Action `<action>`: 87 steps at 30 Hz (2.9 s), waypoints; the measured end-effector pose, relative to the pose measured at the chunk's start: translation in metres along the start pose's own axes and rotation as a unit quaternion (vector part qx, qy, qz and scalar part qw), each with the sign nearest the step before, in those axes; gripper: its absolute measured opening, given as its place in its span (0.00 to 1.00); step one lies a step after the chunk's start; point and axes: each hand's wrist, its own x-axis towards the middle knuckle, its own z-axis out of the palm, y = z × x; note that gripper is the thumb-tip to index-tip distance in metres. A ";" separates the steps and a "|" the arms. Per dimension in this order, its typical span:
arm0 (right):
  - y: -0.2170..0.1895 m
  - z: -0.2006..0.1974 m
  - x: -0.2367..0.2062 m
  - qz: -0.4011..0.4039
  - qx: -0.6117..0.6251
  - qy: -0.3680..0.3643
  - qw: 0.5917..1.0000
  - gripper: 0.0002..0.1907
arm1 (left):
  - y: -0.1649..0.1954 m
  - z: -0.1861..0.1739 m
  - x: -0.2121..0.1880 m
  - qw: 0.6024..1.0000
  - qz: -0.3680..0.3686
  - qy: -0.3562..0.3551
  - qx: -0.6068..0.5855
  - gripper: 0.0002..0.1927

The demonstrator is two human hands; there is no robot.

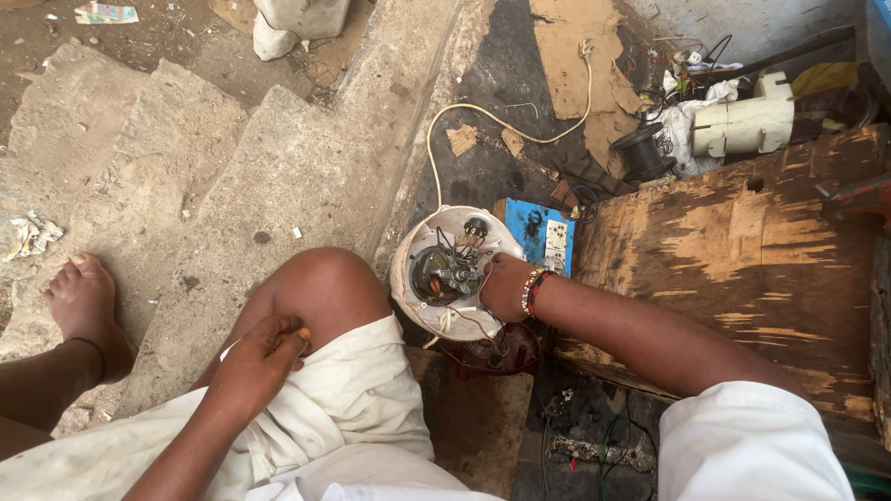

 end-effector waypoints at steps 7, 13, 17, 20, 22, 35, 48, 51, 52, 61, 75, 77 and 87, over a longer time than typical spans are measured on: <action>0.007 0.005 -0.014 0.007 -0.005 0.120 0.993 0.10 | 0.006 -0.001 -0.003 0.999 -0.008 0.000 0.040 0.26; 0.012 0.000 -0.032 -0.003 -0.025 0.172 0.985 0.09 | 0.005 -0.001 -0.003 1.000 0.000 0.002 0.026 0.26; 0.012 -0.005 -0.046 0.003 -0.015 0.186 0.982 0.07 | 0.001 -0.002 0.001 1.000 0.018 0.005 0.010 0.25; 0.012 -0.005 -0.053 0.003 -0.009 0.201 0.979 0.05 | -0.002 -0.003 0.003 0.999 0.037 0.003 -0.010 0.25; 0.013 -0.005 -0.056 0.007 -0.006 0.211 0.977 0.04 | -0.002 -0.003 0.004 0.999 0.046 0.003 -0.016 0.25; 0.013 -0.010 -0.087 0.026 0.357 0.393 0.847 0.09 | 0.001 0.000 0.000 0.995 0.099 0.026 0.011 0.24; -0.139 -0.052 -0.004 -0.204 0.782 0.504 0.303 0.09 | 0.045 0.053 -0.034 0.943 0.287 -0.097 -0.139 0.16; -0.155 -0.062 0.010 -0.257 0.779 0.502 0.273 0.09 | 0.043 0.044 -0.043 0.942 0.297 -0.077 -0.136 0.13; -0.158 -0.064 0.014 -0.258 0.785 0.493 0.273 0.09 | 0.041 0.042 -0.045 0.936 0.304 -0.079 -0.157 0.13; -0.180 -0.071 0.029 -0.281 0.784 0.469 0.294 0.13 | 0.024 0.023 -0.059 0.934 0.330 -0.026 -0.133 0.12; -0.191 -0.070 0.011 -0.158 0.662 0.565 0.466 0.12 | 0.041 0.007 -0.102 0.929 0.356 0.088 0.042 0.11; -0.192 -0.070 0.013 -0.158 0.677 0.559 0.452 0.11 | 0.040 0.006 -0.102 0.931 0.351 0.086 0.051 0.11; -0.186 -0.074 0.014 -0.072 0.694 0.536 0.475 0.08 | 0.036 0.003 -0.074 0.947 0.320 -0.005 -0.013 0.07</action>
